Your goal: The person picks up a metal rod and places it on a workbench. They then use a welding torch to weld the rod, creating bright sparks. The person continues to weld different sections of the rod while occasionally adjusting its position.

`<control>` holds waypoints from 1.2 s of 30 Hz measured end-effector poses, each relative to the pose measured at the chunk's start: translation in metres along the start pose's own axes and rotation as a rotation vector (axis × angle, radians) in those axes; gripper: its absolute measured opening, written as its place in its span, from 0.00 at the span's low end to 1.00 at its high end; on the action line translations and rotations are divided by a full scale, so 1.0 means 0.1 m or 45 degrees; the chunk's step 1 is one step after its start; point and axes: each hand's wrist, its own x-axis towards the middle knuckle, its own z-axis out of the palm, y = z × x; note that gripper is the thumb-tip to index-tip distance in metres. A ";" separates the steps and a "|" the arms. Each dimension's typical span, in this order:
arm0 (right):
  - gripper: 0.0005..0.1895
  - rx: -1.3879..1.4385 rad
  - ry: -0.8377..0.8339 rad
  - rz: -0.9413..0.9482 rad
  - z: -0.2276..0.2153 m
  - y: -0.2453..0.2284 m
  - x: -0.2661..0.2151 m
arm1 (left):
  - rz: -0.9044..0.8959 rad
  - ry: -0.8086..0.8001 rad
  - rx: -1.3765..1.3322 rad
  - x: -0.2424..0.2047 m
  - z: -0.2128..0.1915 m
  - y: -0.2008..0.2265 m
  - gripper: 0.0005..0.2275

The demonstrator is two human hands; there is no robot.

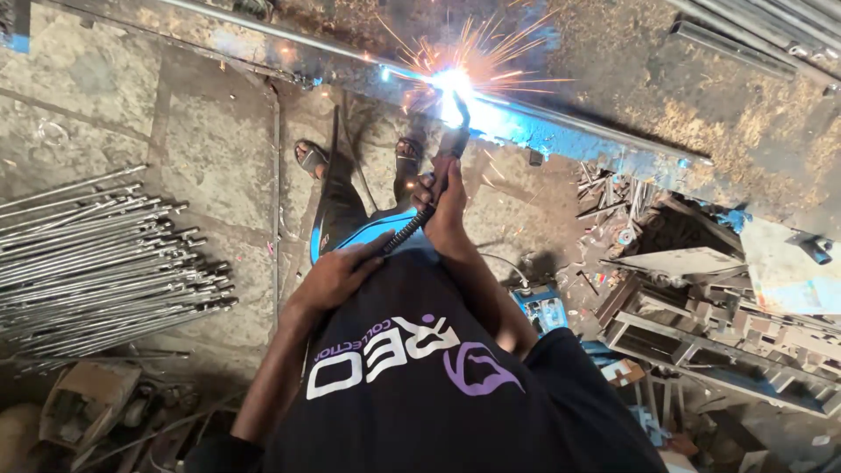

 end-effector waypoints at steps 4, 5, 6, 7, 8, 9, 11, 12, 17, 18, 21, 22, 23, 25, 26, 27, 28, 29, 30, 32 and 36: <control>0.26 -0.025 0.049 -0.006 0.01 0.01 0.02 | -0.064 -0.055 -0.010 0.01 0.02 -0.06 0.24; 0.26 -0.025 0.049 -0.006 0.01 0.01 0.01 | -0.064 -0.055 -0.010 0.01 0.05 -0.12 0.24; 0.26 -0.029 0.053 -0.004 0.02 0.01 0.00 | 0.084 0.018 -0.038 0.01 0.08 -0.17 0.25; 0.26 -0.032 0.058 -0.002 0.02 0.01 0.00 | 0.233 0.089 -0.065 0.01 0.11 -0.23 0.25; 0.26 -0.032 0.058 -0.004 0.04 0.00 -0.01 | 0.234 0.089 -0.065 0.01 0.11 -0.24 0.25; 0.25 -0.042 0.057 -0.007 0.05 0.00 -0.02 | 0.273 0.117 -0.045 0.00 0.12 -0.26 0.24; 0.25 -0.055 0.055 -0.009 0.04 -0.01 -0.04 | 0.314 0.149 -0.026 0.00 0.09 -0.20 0.23; 0.25 -0.060 0.052 -0.018 0.03 -0.02 -0.04 | 0.141 0.039 0.004 0.01 0.05 -0.12 0.25; 0.27 -0.076 0.015 -0.033 0.06 -0.02 -0.05 | 0.030 -0.041 0.027 0.00 0.03 -0.10 0.26; 0.28 -0.095 0.019 -0.037 0.06 -0.01 -0.04 | 0.057 -0.022 0.012 -0.01 0.04 -0.11 0.26; 0.29 -0.133 0.048 -0.041 0.07 0.00 -0.05 | 0.035 -0.026 0.008 -0.03 0.05 -0.10 0.27; 0.29 -0.152 0.065 -0.044 0.08 0.00 -0.05 | -0.009 -0.044 0.023 -0.03 0.04 -0.09 0.27; 0.29 -0.155 0.062 -0.042 0.09 0.00 -0.05 | -0.010 -0.040 0.022 -0.03 0.02 -0.05 0.27; 0.29 -0.159 0.066 -0.043 0.12 -0.01 -0.06 | -0.027 -0.002 0.005 -0.04 0.00 0.01 0.26; 0.29 -0.162 0.065 -0.041 0.12 -0.01 -0.05 | -0.028 0.001 0.003 -0.04 -0.01 0.03 0.26; 0.29 -0.149 0.064 -0.038 0.12 -0.01 -0.05 | -0.073 -0.023 0.015 -0.05 -0.02 0.04 0.26; 0.28 -0.136 0.062 -0.035 0.12 0.00 -0.05 | -0.117 -0.047 0.028 -0.05 -0.02 0.05 0.26; 0.28 -0.137 0.064 -0.035 0.12 -0.01 -0.05 | -0.117 -0.048 0.026 -0.05 -0.01 0.04 0.26; 0.28 -0.115 0.056 -0.022 0.12 -0.01 -0.04 | -0.111 -0.040 0.008 -0.05 -0.01 0.03 0.25; 0.27 -0.092 0.046 -0.009 0.12 -0.01 -0.03 | -0.104 -0.031 -0.009 -0.05 -0.01 0.00 0.25; 0.26 -0.094 0.028 0.001 0.11 -0.03 -0.04 | 0.054 0.033 -0.053 -0.04 0.03 -0.08 0.25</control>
